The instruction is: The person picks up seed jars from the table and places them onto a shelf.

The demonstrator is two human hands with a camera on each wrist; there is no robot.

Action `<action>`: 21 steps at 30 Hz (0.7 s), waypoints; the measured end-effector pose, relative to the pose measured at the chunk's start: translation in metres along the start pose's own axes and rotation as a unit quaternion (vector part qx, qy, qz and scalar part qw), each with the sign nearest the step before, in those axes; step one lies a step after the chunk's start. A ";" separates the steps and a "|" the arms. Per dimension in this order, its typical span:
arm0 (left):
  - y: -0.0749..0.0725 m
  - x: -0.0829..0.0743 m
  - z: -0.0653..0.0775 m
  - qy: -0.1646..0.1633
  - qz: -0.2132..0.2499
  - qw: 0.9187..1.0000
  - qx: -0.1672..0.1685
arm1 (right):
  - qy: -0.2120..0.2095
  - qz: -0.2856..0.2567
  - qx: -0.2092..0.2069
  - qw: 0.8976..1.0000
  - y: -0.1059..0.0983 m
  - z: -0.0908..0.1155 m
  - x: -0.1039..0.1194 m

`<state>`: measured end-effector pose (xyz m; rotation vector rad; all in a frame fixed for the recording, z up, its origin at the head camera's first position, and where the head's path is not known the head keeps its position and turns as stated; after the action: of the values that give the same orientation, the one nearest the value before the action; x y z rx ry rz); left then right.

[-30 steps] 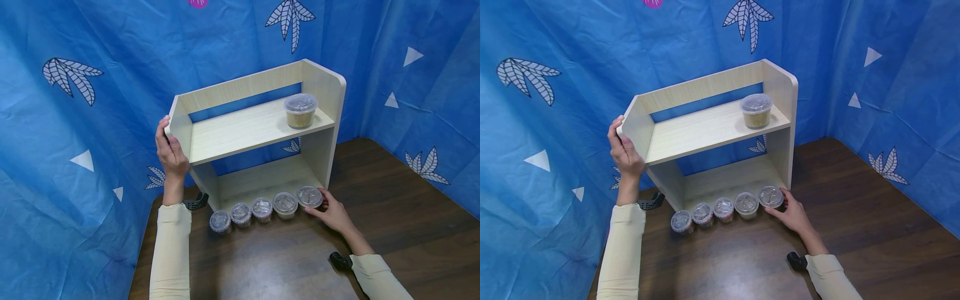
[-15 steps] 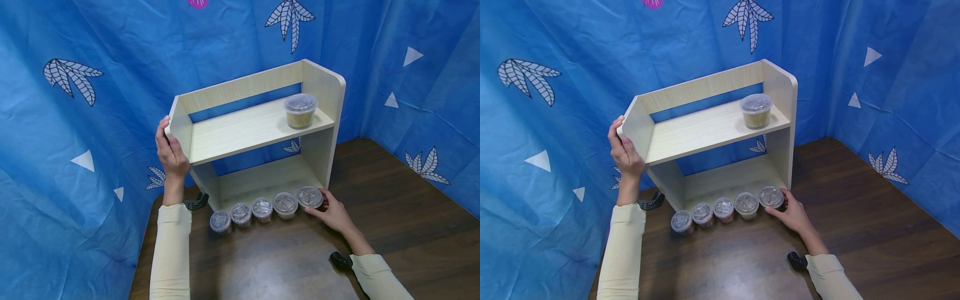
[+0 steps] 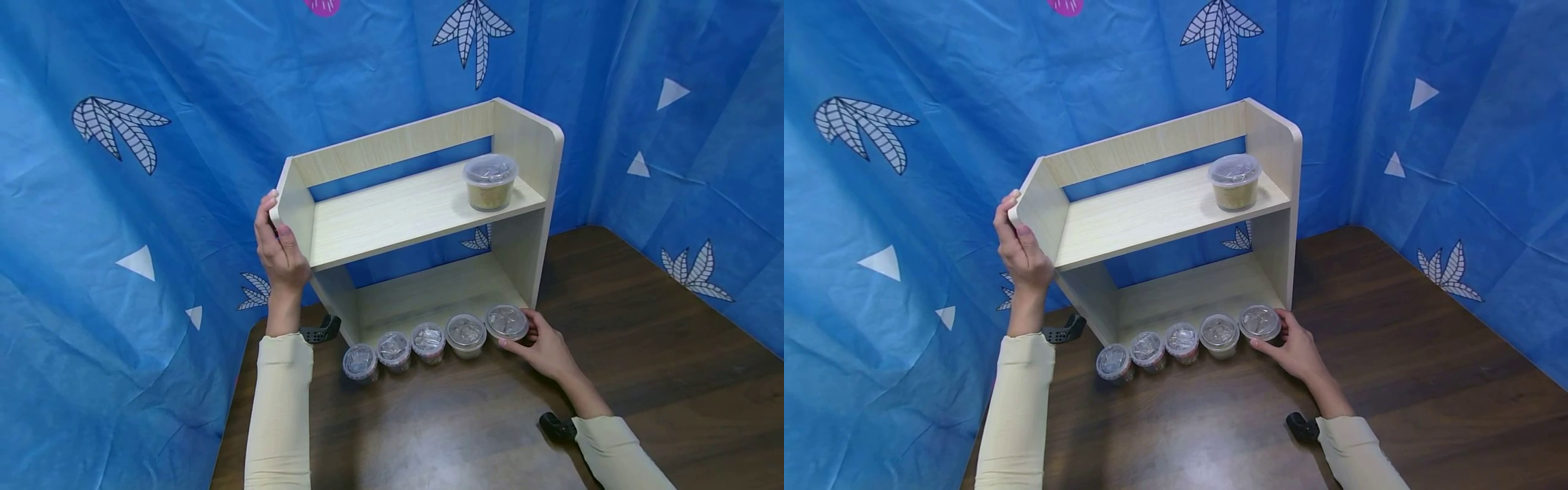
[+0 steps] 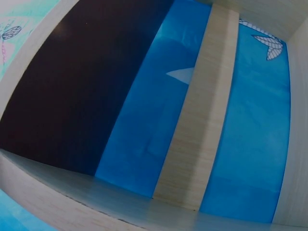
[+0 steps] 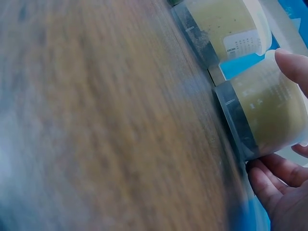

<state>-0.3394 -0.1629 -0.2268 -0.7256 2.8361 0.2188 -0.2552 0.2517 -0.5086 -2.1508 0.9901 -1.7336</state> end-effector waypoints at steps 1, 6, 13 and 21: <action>0.000 0.000 0.000 0.000 0.000 1.000 0.000 | 0.000 0.000 -0.001 1.000 0.000 0.000 0.000; 0.000 0.000 0.000 0.002 0.002 1.000 -0.001 | -0.005 0.006 -0.014 1.000 -0.003 0.000 0.001; 0.000 0.000 0.000 0.000 0.006 1.000 -0.003 | -0.005 0.007 -0.033 0.999 -0.007 -0.001 0.002; 0.000 0.000 0.000 0.000 0.008 1.000 -0.005 | 0.004 0.008 -0.043 0.999 -0.012 -0.001 0.004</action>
<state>-0.3392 -0.1628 -0.2271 -0.7042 2.8448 0.2357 -0.2510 0.2587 -0.4984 -2.1838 1.0997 -1.7240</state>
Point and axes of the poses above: each hand's wrist, its own z-axis away from the middle knuckle, its own y-axis out of the palm, x = y × z, the point moved 7 cm from there along -z, towards the middle knuckle, and after that the axes turned 7 degrees about -x, right-handed, at the moved point
